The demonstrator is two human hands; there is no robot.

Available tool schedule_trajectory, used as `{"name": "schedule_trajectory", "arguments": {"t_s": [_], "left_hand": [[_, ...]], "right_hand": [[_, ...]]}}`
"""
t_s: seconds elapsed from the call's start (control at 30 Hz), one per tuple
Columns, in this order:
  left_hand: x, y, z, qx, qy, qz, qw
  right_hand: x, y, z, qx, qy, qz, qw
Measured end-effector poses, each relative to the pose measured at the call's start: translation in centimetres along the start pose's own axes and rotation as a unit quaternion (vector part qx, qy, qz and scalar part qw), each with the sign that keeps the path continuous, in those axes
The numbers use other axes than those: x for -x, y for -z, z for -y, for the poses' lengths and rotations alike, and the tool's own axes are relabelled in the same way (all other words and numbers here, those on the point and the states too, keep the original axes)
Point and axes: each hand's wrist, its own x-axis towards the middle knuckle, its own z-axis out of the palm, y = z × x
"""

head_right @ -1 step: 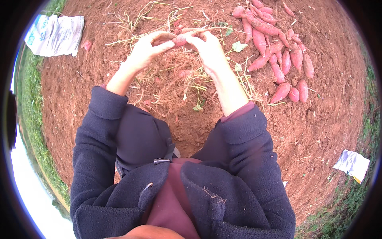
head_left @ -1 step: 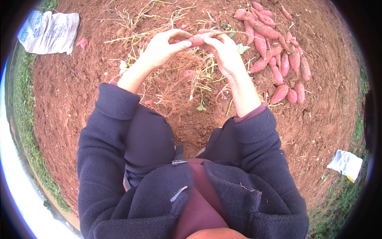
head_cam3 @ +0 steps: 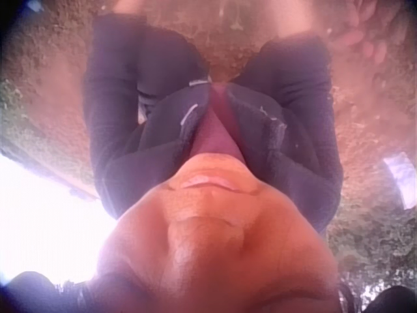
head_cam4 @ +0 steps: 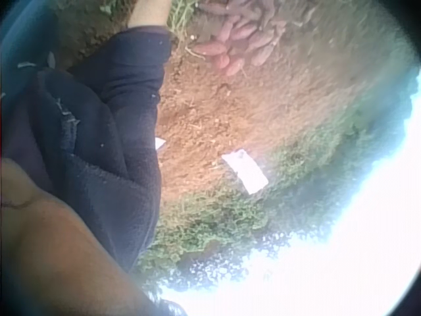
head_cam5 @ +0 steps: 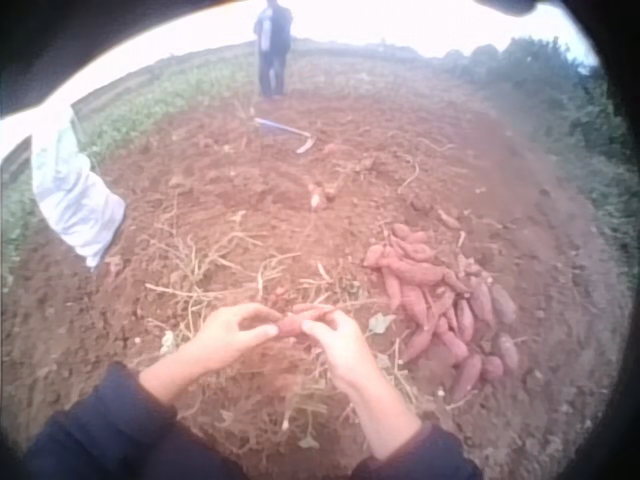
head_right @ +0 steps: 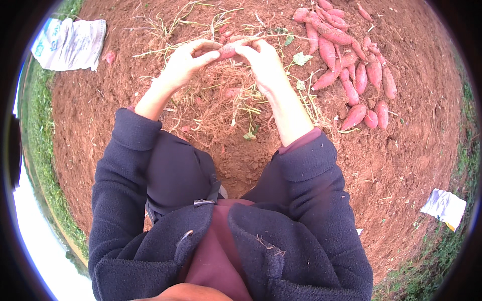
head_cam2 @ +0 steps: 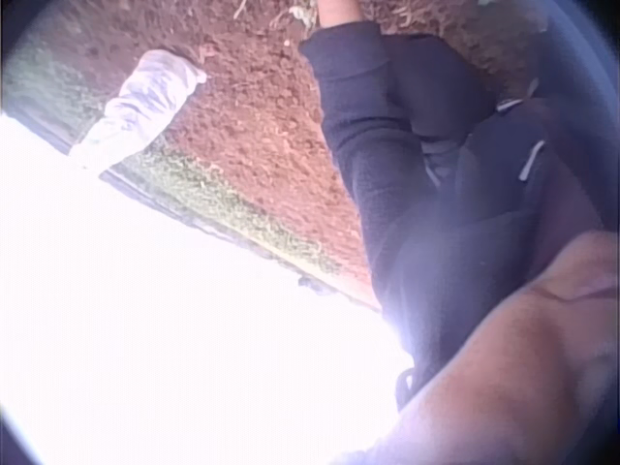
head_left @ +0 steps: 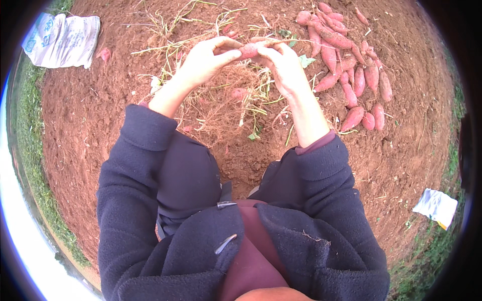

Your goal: The person repeatedly picks up sweet potatoes from the ground, rubs off soil and debris by hand, and places them into a growing pile. The person handles each tuber individually, turning them over and brushing away dirt before stacking them.

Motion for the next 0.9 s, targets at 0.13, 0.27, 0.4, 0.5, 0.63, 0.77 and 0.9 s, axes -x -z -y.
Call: {"name": "schedule_trajectory", "arguments": {"t_s": [0.13, 0.27, 0.4, 0.5, 0.63, 0.77, 0.9], "left_hand": [[-0.5, 0.6, 0.5, -0.061, 0.004, -0.058, 0.996], [-0.6, 0.9, 1.0, -0.050, 0.009, -0.061, 0.997], [-0.1, 0.4, 0.7, -0.118, 0.020, 0.007, 0.993], [0.1, 0.7, 0.5, -0.196, 0.036, 0.074, 0.977], [0.1, 0.9, 1.1, -0.234, -0.018, 0.031, 0.972], [-0.2, 0.7, 2.5, -0.268, -0.006, 0.052, 0.962], [-0.3, 0.3, 3.6, -0.311, -0.063, 0.002, 0.948]], "right_hand": [[0.1, 0.0, 0.0, -0.014, 0.000, -0.011, 1.000], [0.2, 0.0, 0.0, -0.030, 0.007, -0.008, 0.999], [0.0, -0.1, 0.1, -0.027, 0.007, -0.060, 0.998], [-0.3, -0.2, 0.0, -0.032, 0.025, -0.081, 0.996], [-0.4, -0.3, -0.2, 0.028, 0.030, -0.111, 0.993], [-0.2, -0.6, -0.2, 0.108, 0.083, -0.024, 0.990], [-0.1, -1.8, -0.6, 0.265, 0.188, 0.049, 0.944]]}}
